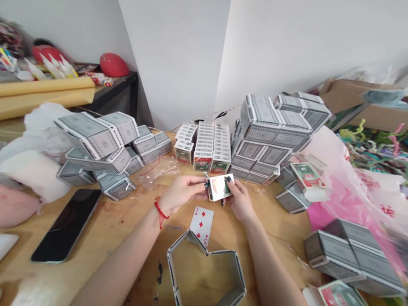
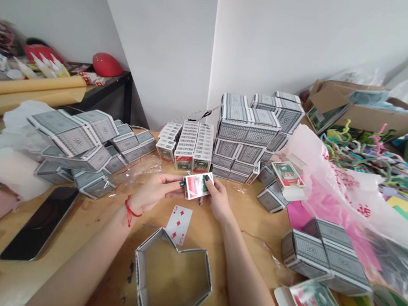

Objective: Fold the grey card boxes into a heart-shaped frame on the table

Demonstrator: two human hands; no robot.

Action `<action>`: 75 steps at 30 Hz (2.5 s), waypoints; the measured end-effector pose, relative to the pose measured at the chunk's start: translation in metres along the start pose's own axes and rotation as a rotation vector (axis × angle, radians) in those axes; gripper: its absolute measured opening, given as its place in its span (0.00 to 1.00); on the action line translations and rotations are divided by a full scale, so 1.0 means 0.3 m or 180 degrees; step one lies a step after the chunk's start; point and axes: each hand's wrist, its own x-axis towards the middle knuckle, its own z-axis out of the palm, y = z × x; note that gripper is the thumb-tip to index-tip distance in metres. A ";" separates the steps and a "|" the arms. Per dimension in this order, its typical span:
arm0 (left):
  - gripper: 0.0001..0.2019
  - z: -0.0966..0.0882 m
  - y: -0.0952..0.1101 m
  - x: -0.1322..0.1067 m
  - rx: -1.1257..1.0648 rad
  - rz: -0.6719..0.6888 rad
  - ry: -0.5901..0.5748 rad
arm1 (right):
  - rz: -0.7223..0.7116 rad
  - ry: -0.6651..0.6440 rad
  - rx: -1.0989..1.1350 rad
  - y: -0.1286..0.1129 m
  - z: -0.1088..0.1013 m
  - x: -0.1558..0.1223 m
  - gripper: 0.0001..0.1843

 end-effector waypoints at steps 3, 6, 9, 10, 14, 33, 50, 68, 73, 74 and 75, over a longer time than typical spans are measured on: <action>0.16 -0.002 -0.002 0.002 -0.0104 -0.0033 -0.0079 | 0.0165 -0.0086 0.0025 0.005 -0.001 -0.001 0.16; 0.17 0.001 -0.007 0.004 -0.0179 -0.0072 -0.0044 | 0.0196 -0.0146 0.0044 0.009 0.002 -0.002 0.16; 0.18 0.005 -0.014 0.006 -0.0308 -0.0096 -0.0009 | 0.0164 -0.0119 0.0102 0.008 0.004 -0.002 0.16; 0.19 0.006 -0.017 0.007 -0.0365 -0.0096 -0.0031 | 0.0167 -0.0102 0.0131 0.008 0.003 -0.002 0.15; 0.21 0.008 -0.023 0.005 -0.0519 -0.0072 -0.0144 | 0.0256 -0.0079 0.0271 0.005 0.003 -0.003 0.14; 0.24 0.064 0.015 -0.023 -0.0299 0.0089 -0.0127 | 0.0283 0.0066 0.0382 -0.001 0.010 -0.006 0.14; 0.25 0.058 -0.023 0.002 0.0228 0.0486 -0.0051 | -0.0066 0.0251 0.0299 0.006 0.026 -0.004 0.17; 0.20 0.034 -0.031 0.012 0.0076 0.0203 0.0504 | -0.0221 0.0023 -0.0368 0.019 0.021 -0.006 0.17; 0.20 0.023 -0.030 0.018 0.0066 0.0141 0.0505 | -0.0301 0.0050 -0.0431 0.024 0.025 -0.009 0.17; 0.20 0.022 -0.030 0.018 0.0058 0.0121 0.0492 | -0.0305 0.0064 -0.0430 0.024 0.025 -0.010 0.17; 0.19 0.021 -0.030 0.019 0.0051 0.0102 0.0459 | -0.0308 0.0079 -0.0446 0.025 0.026 -0.011 0.16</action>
